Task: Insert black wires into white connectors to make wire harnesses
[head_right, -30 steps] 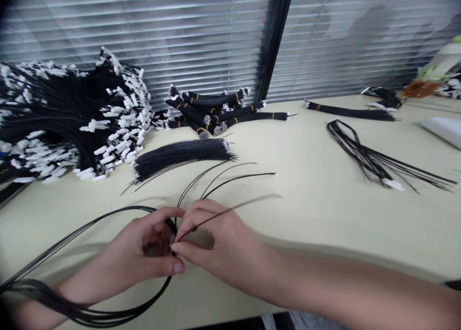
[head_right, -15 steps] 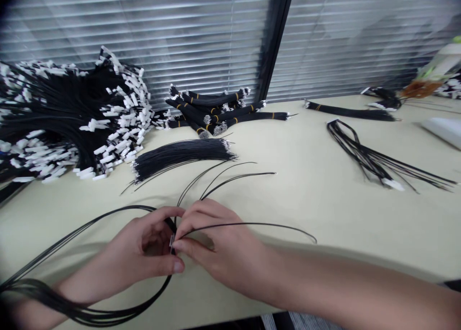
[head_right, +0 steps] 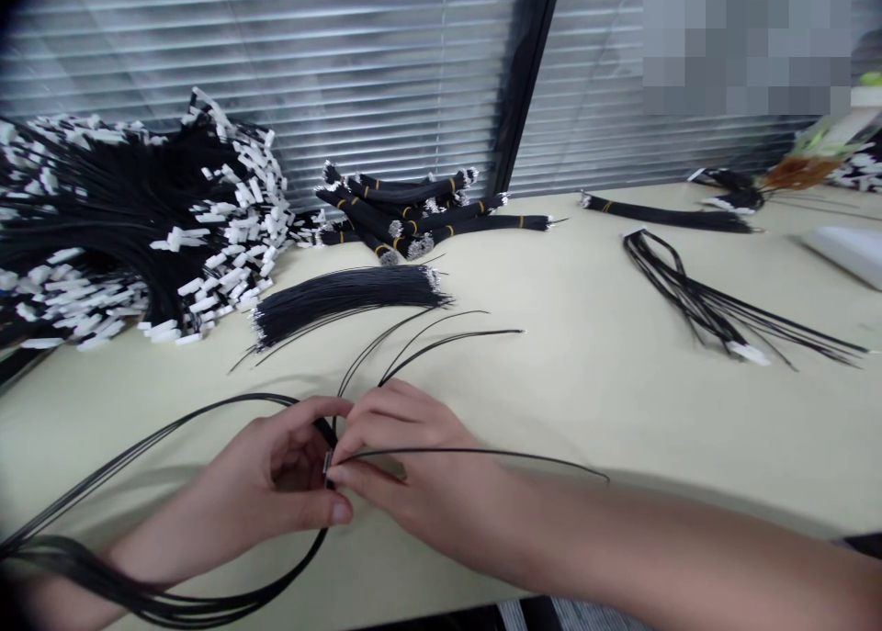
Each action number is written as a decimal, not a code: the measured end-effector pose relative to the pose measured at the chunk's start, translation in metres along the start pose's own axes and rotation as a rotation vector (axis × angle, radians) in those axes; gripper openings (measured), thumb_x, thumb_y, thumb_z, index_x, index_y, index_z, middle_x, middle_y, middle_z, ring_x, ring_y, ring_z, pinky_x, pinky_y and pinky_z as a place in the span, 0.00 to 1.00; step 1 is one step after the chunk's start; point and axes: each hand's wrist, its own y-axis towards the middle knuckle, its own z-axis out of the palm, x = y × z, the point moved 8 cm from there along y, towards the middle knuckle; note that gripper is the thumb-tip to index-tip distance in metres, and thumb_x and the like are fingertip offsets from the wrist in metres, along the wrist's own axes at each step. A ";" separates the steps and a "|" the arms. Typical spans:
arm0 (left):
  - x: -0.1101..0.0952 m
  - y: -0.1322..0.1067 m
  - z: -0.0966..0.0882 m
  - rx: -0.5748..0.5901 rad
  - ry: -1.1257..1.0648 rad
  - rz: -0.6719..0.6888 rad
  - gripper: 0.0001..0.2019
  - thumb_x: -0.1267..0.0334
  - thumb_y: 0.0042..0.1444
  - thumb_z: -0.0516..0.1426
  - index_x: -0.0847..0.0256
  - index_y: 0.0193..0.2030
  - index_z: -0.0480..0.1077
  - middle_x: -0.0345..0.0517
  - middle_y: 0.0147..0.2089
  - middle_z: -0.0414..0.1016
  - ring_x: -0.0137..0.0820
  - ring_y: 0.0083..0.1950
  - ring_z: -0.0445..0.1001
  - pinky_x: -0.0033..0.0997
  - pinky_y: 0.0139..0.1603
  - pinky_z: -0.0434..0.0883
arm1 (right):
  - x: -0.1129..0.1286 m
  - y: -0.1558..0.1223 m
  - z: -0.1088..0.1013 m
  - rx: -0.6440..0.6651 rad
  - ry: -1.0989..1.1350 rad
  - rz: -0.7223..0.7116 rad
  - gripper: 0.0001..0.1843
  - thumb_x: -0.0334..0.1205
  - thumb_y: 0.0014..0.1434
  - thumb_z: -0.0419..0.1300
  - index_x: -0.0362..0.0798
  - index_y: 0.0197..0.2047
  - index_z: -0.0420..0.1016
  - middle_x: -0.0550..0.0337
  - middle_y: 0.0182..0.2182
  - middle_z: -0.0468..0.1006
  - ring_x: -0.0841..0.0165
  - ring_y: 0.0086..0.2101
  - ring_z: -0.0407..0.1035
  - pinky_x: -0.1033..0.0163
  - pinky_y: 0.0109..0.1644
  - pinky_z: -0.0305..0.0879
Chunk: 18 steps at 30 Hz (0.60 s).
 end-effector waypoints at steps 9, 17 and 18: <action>0.007 0.000 -0.003 -0.044 0.058 -0.006 0.27 0.61 0.44 0.67 0.53 0.52 0.63 0.32 0.28 0.70 0.26 0.29 0.68 0.24 0.29 0.65 | 0.014 0.001 0.006 0.115 -0.076 -0.153 0.05 0.31 0.60 0.58 0.45 0.33 0.74 0.59 0.32 0.73 0.70 0.37 0.65 0.64 0.45 0.62; 0.003 0.001 -0.003 -0.030 -0.066 -0.012 0.27 0.59 0.45 0.67 0.55 0.51 0.63 0.35 0.31 0.70 0.27 0.32 0.67 0.26 0.32 0.65 | -0.009 0.007 0.003 0.030 0.118 0.096 0.03 0.32 0.56 0.61 0.48 0.31 0.72 0.62 0.33 0.71 0.72 0.35 0.66 0.67 0.38 0.63; 0.003 0.001 -0.003 -0.033 -0.075 -0.022 0.27 0.58 0.45 0.66 0.56 0.51 0.63 0.35 0.31 0.69 0.27 0.32 0.66 0.26 0.31 0.64 | -0.016 0.009 -0.001 0.001 0.177 0.168 0.03 0.34 0.56 0.60 0.48 0.30 0.72 0.63 0.31 0.71 0.72 0.33 0.66 0.67 0.36 0.62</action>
